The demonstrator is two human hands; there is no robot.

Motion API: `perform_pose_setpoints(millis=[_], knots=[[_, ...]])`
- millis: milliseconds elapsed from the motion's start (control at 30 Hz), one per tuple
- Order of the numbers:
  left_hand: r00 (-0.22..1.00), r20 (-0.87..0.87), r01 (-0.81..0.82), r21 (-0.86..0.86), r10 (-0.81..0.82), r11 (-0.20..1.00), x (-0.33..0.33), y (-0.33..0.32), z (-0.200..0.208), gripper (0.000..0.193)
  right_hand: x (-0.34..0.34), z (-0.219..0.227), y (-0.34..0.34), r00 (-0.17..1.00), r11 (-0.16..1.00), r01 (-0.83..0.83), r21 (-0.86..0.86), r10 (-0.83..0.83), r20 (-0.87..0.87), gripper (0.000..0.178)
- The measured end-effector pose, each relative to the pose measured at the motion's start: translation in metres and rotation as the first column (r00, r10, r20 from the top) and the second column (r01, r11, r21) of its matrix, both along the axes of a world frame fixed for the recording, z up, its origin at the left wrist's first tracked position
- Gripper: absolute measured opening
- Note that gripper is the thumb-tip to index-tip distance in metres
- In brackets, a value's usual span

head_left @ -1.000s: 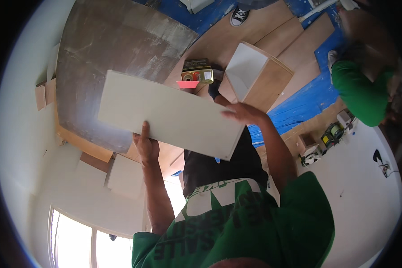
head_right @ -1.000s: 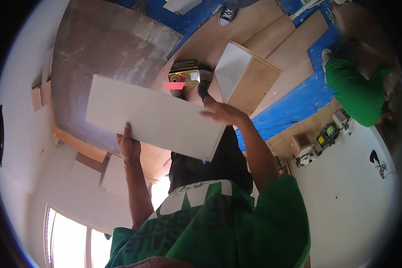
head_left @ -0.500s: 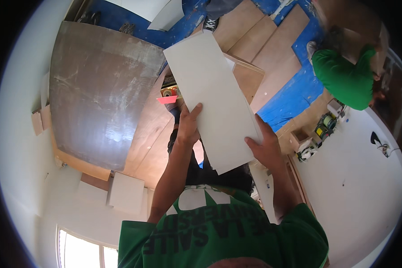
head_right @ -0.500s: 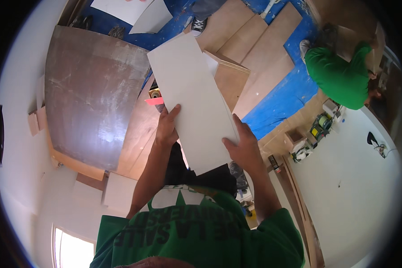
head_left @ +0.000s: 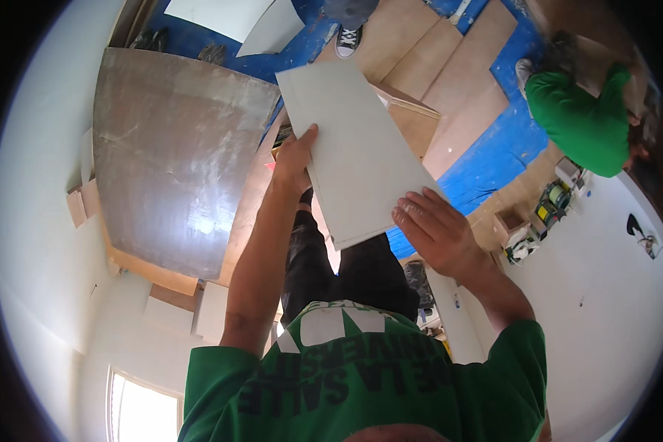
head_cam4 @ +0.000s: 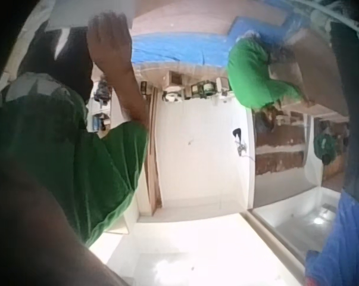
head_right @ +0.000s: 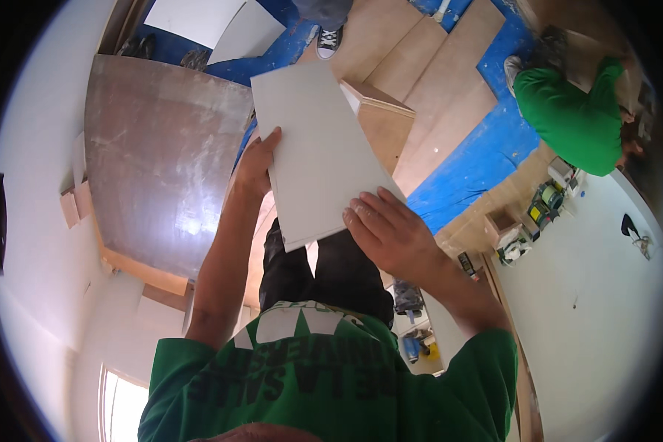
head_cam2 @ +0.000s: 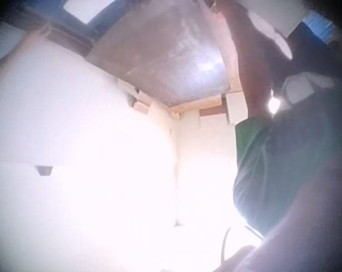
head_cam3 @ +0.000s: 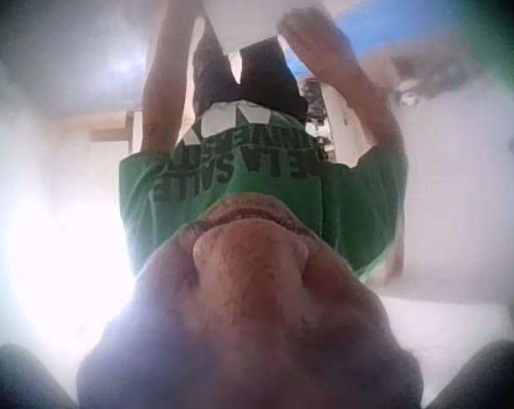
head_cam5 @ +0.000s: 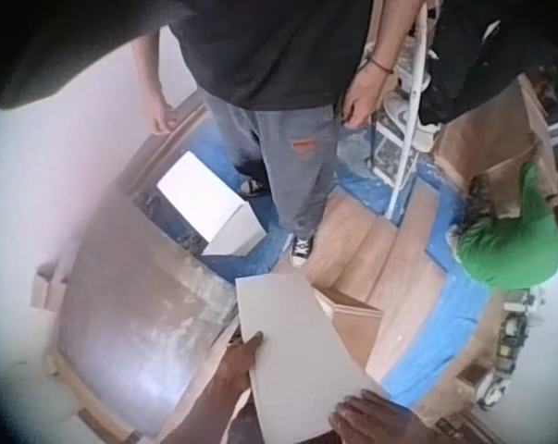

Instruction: The person handles white cabinet doors and wooden frames, aligning them and moving them around the room. They also pick up and place down various wooden panels and components while other workers assemble nearby.

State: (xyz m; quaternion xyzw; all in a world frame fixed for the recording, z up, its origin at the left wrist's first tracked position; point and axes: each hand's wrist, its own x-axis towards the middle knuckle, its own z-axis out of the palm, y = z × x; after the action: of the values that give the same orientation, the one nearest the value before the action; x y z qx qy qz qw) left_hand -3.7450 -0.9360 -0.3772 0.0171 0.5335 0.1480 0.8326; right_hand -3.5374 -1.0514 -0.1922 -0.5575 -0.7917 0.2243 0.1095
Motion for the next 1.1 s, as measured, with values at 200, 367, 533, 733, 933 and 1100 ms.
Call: perform_pose_setpoints(millis=[200, 367, 533, 733, 933, 1100], knots=[[0.999, -0.005, -0.044, -0.091, 0.044, 0.995, 0.010, 0.008, -0.051, 0.047, 0.020, -0.008, 0.018, 0.953, 0.982, 0.171, -0.082, -0.186, -0.237, 0.018], [0.985, -0.140, -0.125, -0.204, 0.098, 0.971, -0.015, -0.006, -0.077, 0.046, 0.075, 0.004, 0.050, 0.892, 0.902, 0.413, -0.125, -0.429, -0.144, 0.024], [0.998, 0.056, 0.022, -0.369, -0.001, 0.929, -0.045, -0.049, -0.052, 0.040, 0.121, -0.034, 0.086, 0.841, 0.837, 0.501, -0.222, -0.531, -0.105, 0.021], [0.964, 0.013, 0.254, -0.330, -0.265, 0.909, -0.061, -0.095, -0.005, 0.046, 0.147, -0.201, 0.063, 0.893, 0.835, 0.382, -0.396, -0.444, -0.077, 0.021], [0.947, -0.099, 0.247, -0.389, -0.307, 0.887, -0.129, -0.127, 0.003, 0.047, 0.157, -0.272, 0.039, 0.776, 0.520, 0.478, -0.707, -0.628, 0.063, 0.026], [0.958, -0.117, 0.193, -0.412, -0.261, 0.891, -0.136, -0.120, 0.012, 0.048, 0.161, -0.269, 0.036, 0.873, 0.482, 0.317, -0.817, -0.484, 0.054, 0.033]])
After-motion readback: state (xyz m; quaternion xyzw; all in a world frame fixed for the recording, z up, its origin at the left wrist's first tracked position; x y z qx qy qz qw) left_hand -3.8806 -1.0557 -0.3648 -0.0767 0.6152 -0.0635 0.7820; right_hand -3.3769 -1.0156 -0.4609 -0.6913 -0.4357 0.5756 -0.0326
